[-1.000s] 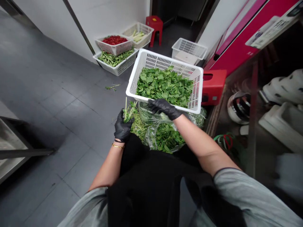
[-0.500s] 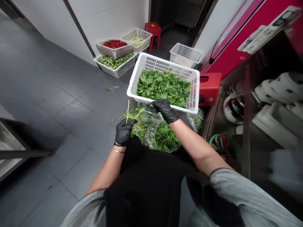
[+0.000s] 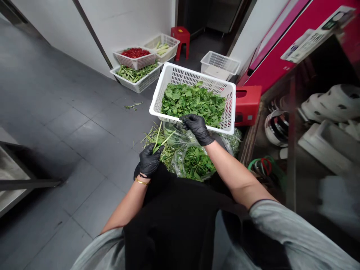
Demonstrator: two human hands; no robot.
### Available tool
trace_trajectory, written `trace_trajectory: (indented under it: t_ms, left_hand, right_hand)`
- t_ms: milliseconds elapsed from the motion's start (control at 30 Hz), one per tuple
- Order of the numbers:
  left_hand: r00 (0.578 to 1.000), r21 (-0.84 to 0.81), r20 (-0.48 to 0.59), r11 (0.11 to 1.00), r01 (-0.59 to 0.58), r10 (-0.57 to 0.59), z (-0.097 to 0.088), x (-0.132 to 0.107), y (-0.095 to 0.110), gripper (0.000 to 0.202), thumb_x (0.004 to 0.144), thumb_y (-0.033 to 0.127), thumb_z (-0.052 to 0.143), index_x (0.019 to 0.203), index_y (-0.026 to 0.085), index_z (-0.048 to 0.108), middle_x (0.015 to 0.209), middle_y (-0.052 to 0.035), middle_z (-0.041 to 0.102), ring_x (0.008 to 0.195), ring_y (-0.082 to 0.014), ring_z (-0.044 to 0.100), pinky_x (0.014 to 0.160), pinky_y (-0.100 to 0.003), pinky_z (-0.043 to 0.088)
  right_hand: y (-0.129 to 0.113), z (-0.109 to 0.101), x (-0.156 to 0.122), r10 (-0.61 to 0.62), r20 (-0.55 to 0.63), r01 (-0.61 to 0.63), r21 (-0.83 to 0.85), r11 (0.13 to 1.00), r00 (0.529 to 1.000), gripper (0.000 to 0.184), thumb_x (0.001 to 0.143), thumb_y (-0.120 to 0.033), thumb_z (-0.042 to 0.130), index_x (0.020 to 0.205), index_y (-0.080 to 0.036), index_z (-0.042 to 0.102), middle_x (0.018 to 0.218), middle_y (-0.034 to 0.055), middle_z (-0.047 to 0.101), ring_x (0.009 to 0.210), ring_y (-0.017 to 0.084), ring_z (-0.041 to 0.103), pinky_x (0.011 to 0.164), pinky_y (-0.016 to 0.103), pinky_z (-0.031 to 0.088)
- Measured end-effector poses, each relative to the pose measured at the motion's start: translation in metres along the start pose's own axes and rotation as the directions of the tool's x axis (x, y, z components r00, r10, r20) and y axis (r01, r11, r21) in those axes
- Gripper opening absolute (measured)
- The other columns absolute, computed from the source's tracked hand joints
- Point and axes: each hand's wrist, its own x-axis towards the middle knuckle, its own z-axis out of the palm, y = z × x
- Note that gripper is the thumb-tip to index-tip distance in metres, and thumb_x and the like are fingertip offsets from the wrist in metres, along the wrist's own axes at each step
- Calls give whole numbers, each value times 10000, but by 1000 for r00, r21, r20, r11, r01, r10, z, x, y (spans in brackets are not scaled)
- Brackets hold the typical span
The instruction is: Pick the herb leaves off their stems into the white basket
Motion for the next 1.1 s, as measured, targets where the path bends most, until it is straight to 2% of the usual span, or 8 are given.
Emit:
trace_trajectory:
  t_ms: [100, 233, 333, 500, 700, 833, 933, 1100]
  left_hand:
    - [993, 121, 72, 987, -106, 98, -4, 2, -6, 197, 751, 380, 754, 708, 192, 715, 658, 1, 660, 620, -142, 590, 625, -262, 484]
    - [957, 228, 163, 935, -272, 239, -7, 5, -18, 134, 783, 324, 732, 849, 212, 765, 823, -41, 745, 750, -182, 674, 753, -297, 535]
    - [956, 224, 179, 937, -269, 232, -7, 7, -21, 138, 742, 312, 766, 843, 218, 777, 868, -59, 760, 795, -202, 682, 808, -322, 538]
    - [991, -53, 50, 991, 126, -123, -1, 11, 1, 197, 647, 344, 832, 714, 188, 732, 665, -5, 668, 599, -135, 568, 609, -264, 478]
    - [784, -425, 458, 671, 607, -420, -1, 14, 32, 283, 623, 279, 806, 839, 124, 708, 497, 59, 454, 396, -42, 300, 396, -202, 233]
    - [664, -471, 644, 487, 735, -379, 4, 9, 35, 171, 662, 248, 722, 734, 114, 645, 455, 73, 333, 383, -43, 288, 388, -195, 253]
    - [619, -461, 689, 432, 776, -377, 8, 6, 34, 186, 679, 271, 697, 640, 157, 555, 457, 54, 355, 379, -56, 323, 383, -203, 287]
    - [699, -400, 556, 591, 700, -451, 4, -1, 34, 227, 681, 294, 764, 743, 168, 586, 535, 25, 532, 427, -98, 477, 412, -226, 379]
  right_hand:
    - [-13, -13, 2, -62, 159, 99, -238, 966, 985, 504, 695, -585, 750, 926, -138, 721, 702, 19, 659, 605, 128, 560, 575, 252, 430]
    - [-22, -4, -1, -39, 493, 345, -549, 761, 869, 423, 629, -467, 835, 867, -133, 729, 791, 33, 679, 703, 147, 558, 659, 266, 405]
    - [-11, 3, 7, 77, 523, 282, -571, 771, 849, 262, 756, -396, 731, 763, -135, 709, 641, -18, 601, 594, 106, 487, 609, 250, 367]
    - [7, -34, 50, -100, 186, 190, -565, 803, 977, 225, 807, -342, 702, 726, -133, 680, 628, -3, 612, 599, 108, 508, 614, 248, 405]
    - [-11, -109, 98, -155, -64, 59, -734, 676, 986, 375, 719, -185, 802, 1013, 10, 675, 1118, 294, 671, 1101, 285, 600, 1009, 426, 395]
    - [-11, -69, 55, -59, 290, 212, -534, 818, 955, 284, 742, -248, 783, 992, -122, 735, 1065, 128, 731, 1043, 244, 656, 977, 384, 468]
    - [-1, -12, 6, -68, 639, 195, -130, 972, 766, 300, 779, -400, 748, 978, -176, 751, 988, 60, 741, 947, 206, 669, 883, 353, 522]
    - [8, 20, -21, -70, 543, 160, -120, 980, 837, 364, 767, -505, 740, 709, -147, 715, 711, 25, 683, 664, 139, 581, 657, 280, 478]
